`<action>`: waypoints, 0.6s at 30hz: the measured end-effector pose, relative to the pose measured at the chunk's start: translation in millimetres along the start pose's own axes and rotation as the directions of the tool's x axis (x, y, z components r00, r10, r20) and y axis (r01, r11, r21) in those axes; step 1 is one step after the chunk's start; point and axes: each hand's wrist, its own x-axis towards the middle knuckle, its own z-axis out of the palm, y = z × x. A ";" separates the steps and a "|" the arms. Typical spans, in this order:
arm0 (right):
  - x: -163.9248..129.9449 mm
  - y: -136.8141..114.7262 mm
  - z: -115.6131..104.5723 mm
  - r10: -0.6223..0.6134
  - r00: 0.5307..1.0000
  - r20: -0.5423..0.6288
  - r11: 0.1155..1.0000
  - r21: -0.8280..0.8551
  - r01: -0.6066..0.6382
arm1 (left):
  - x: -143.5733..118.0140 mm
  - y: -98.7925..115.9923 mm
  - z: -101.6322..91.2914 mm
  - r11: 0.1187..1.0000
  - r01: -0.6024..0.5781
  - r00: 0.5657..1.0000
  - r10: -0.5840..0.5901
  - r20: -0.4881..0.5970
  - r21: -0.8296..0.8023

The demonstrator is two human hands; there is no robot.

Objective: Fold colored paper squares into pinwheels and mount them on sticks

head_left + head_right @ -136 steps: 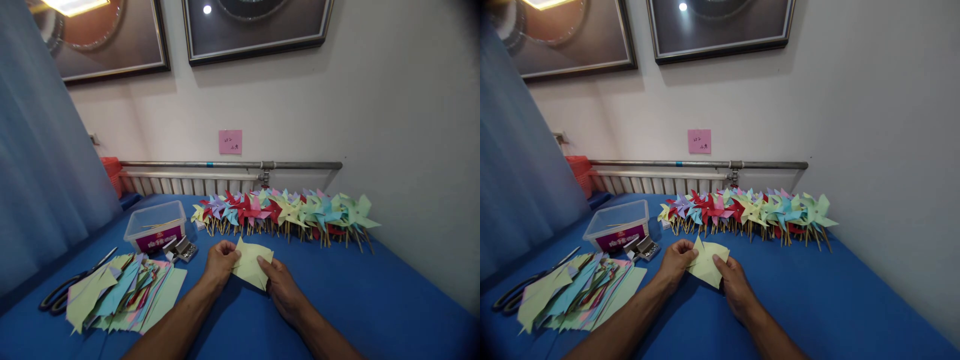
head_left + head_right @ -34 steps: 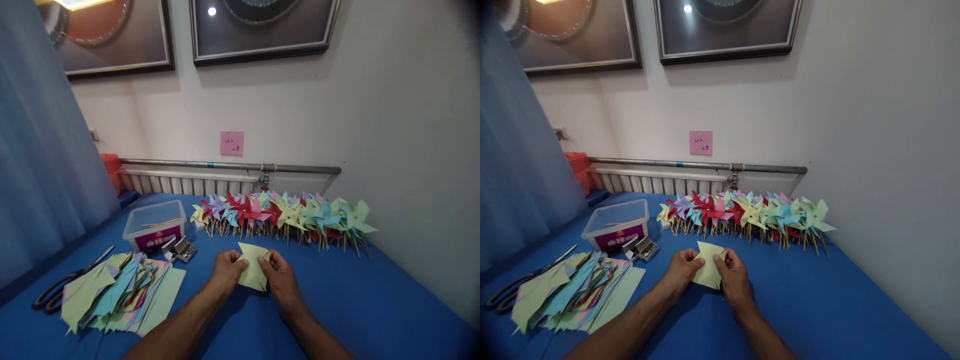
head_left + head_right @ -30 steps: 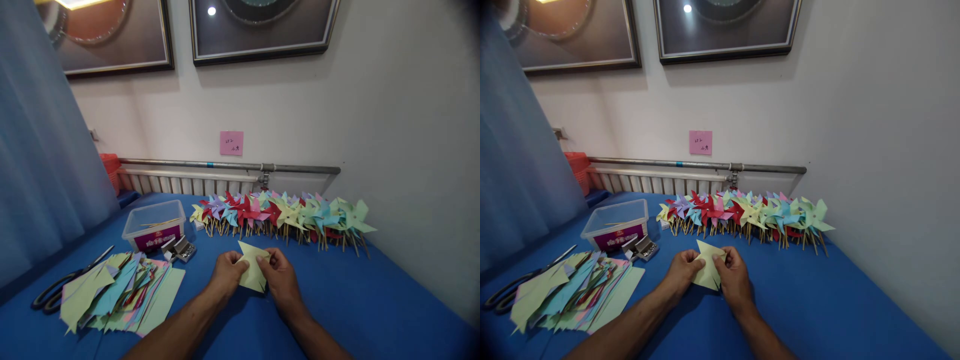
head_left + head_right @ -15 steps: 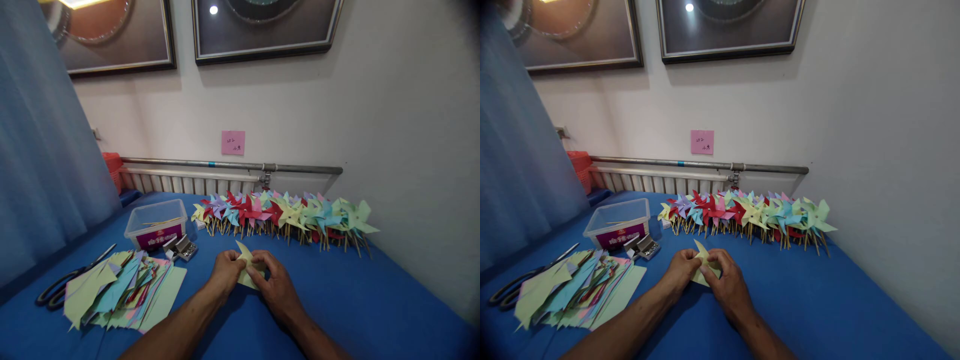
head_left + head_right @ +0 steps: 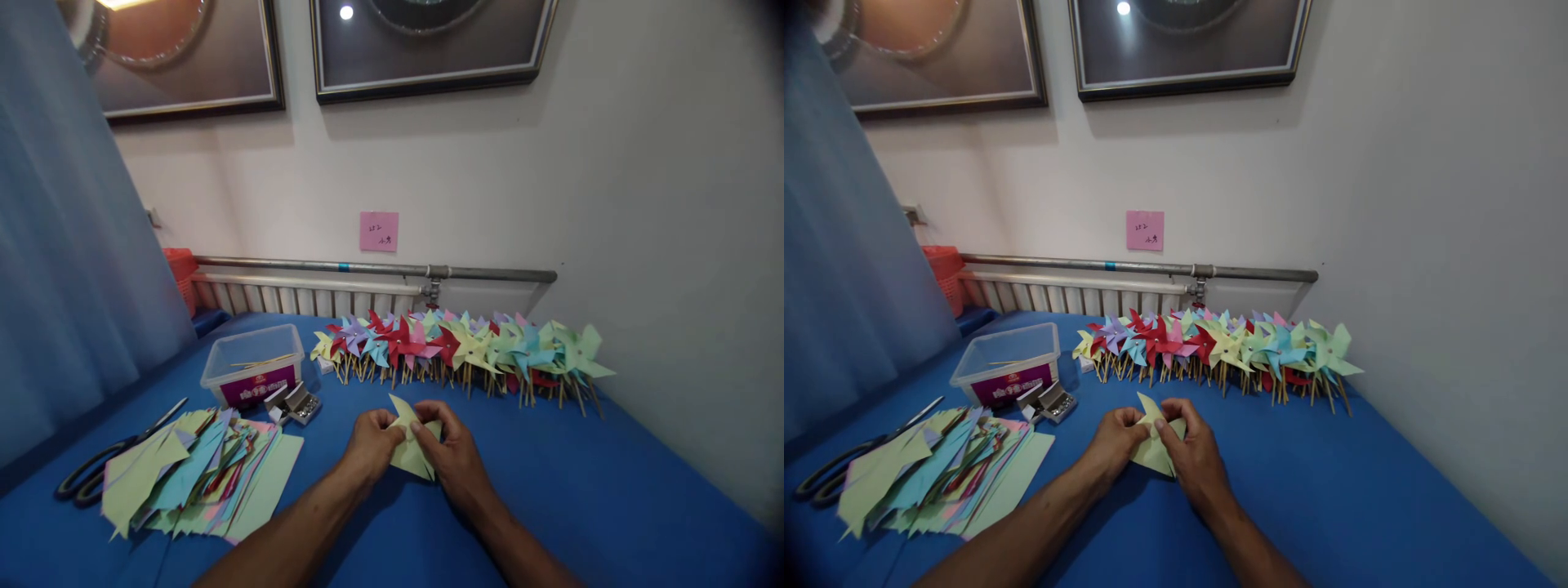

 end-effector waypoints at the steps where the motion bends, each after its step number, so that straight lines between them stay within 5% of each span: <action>1: -0.1 -1.1 -0.8 -0.017 1.000 0.017 1.000 0.008 0.016 | -0.1 0.2 0.0 1.000 -0.001 1.000 0.001 0.002 0.001; 18: 3.0 11.3 3.6 0.041 0.999 0.018 0.999 0.030 -0.041 | 3.4 -4.0 -1.6 1.000 0.003 1.000 -0.003 0.004 -0.013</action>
